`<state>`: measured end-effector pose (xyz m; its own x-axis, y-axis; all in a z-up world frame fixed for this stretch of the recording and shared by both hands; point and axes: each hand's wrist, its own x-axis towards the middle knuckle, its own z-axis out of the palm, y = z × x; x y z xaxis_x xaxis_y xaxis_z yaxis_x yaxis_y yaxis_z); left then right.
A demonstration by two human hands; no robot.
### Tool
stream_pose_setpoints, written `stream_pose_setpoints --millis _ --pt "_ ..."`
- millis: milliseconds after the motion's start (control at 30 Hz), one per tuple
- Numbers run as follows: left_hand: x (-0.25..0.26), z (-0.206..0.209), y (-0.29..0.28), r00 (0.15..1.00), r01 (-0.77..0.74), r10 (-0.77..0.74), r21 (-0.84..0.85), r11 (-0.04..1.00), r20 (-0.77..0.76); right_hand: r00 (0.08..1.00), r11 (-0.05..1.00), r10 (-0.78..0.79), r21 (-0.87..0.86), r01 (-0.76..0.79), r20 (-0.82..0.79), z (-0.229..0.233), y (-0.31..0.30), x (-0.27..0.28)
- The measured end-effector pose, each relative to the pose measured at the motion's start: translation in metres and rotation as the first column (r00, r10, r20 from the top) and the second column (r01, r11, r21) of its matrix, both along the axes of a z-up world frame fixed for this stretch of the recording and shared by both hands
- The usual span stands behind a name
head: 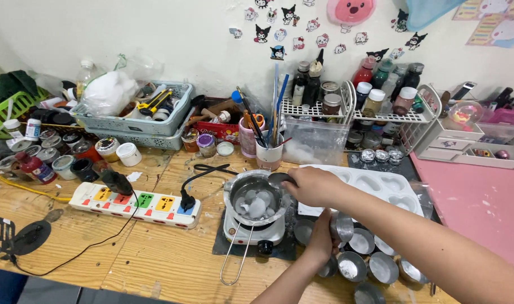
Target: The person is cleaning residue out of small metal candle tins using a scraper.
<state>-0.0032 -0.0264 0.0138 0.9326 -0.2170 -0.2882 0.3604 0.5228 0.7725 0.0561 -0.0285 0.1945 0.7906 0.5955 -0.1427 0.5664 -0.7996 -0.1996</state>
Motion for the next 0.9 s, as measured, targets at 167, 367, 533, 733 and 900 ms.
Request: stream_pose_setpoints --millis 167,367,533,733,900 --pt "-0.002 -0.002 -0.001 0.999 0.041 -0.042 -0.033 0.999 -0.017 0.997 1.000 -0.027 0.011 0.027 0.075 0.012 -0.006 -0.006" --pt "-0.011 -0.003 -0.003 0.992 0.119 -0.111 -0.144 0.982 0.067 0.996 0.966 -0.068 0.246 0.079 -0.052 0.027 -0.072 -0.018" --pt "-0.022 0.006 -0.002 0.982 0.175 -0.142 -0.333 0.927 0.121 0.947 0.859 -0.211 0.417 0.298 -0.243 0.012 -0.138 -0.053" --pt "-0.042 0.005 -0.020 0.982 0.175 -0.152 -0.245 0.953 0.112 0.829 0.577 -0.272 0.607 0.547 -0.488 -0.058 -0.194 -0.096" --pt "-0.058 -0.010 -0.037 0.961 0.204 -0.200 -0.004 0.979 0.191 0.802 0.343 -0.244 0.725 0.597 -0.545 -0.104 -0.221 -0.124"
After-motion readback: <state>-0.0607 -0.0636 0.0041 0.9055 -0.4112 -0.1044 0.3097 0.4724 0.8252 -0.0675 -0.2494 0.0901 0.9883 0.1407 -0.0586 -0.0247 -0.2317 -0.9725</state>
